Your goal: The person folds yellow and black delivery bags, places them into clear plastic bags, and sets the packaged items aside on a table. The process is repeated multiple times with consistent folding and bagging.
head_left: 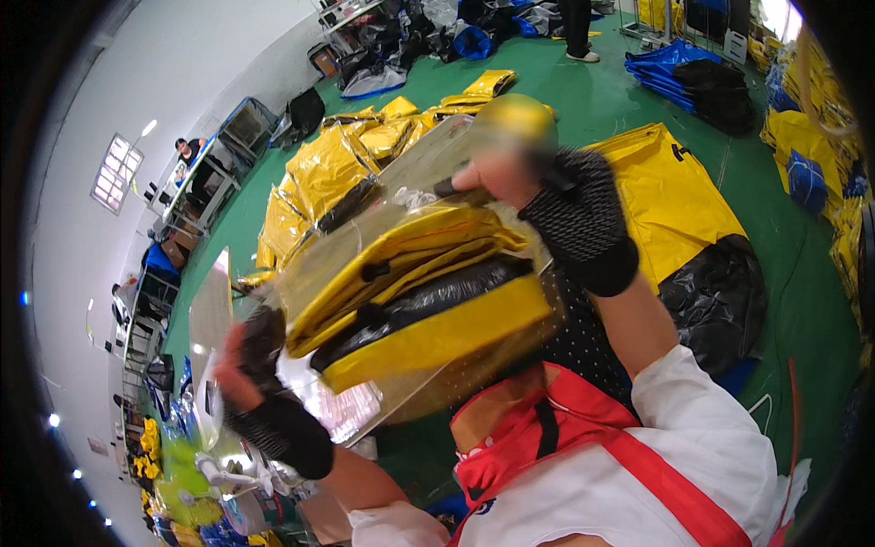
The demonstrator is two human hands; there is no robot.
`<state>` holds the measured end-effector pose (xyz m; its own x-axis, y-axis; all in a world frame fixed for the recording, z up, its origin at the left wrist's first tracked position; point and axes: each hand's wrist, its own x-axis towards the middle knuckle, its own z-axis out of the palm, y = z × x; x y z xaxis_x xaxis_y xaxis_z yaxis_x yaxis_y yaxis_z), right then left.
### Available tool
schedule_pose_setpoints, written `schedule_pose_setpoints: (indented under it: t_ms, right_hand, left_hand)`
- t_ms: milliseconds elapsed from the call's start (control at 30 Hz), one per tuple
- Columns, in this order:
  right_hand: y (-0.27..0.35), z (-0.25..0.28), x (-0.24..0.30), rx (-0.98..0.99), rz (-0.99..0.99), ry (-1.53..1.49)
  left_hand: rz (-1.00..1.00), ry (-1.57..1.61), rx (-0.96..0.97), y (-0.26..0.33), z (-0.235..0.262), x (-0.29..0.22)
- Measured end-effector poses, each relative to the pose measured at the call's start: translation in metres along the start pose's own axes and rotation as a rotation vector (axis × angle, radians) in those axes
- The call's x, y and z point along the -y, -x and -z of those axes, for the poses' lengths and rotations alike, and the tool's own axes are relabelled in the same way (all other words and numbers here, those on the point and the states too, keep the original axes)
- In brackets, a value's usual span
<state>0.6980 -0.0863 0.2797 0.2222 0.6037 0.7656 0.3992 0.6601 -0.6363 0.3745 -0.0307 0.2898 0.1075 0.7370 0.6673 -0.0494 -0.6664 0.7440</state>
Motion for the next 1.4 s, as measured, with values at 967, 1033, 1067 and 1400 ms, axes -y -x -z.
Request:
schedule_pose_setpoints:
  t_ms: [967,1033,1067,1400]
  right_hand:
    - [0.154,-0.144,-0.215,0.555,-0.225,0.682]
    - [0.153,-0.145,-0.219,0.616,-0.249,0.686]
    - [0.153,-0.145,-0.220,0.665,-0.264,0.698]
    - [0.102,-0.175,-0.235,0.885,-0.197,0.784]
  left_hand:
    - [-0.030,-0.825,0.441,0.114,-0.116,0.257]
    - [0.077,-0.780,0.490,0.115,-0.113,0.260]
    - [0.124,-0.759,0.509,0.114,-0.112,0.260]
    - [0.724,-0.686,0.167,0.092,-0.026,0.348]
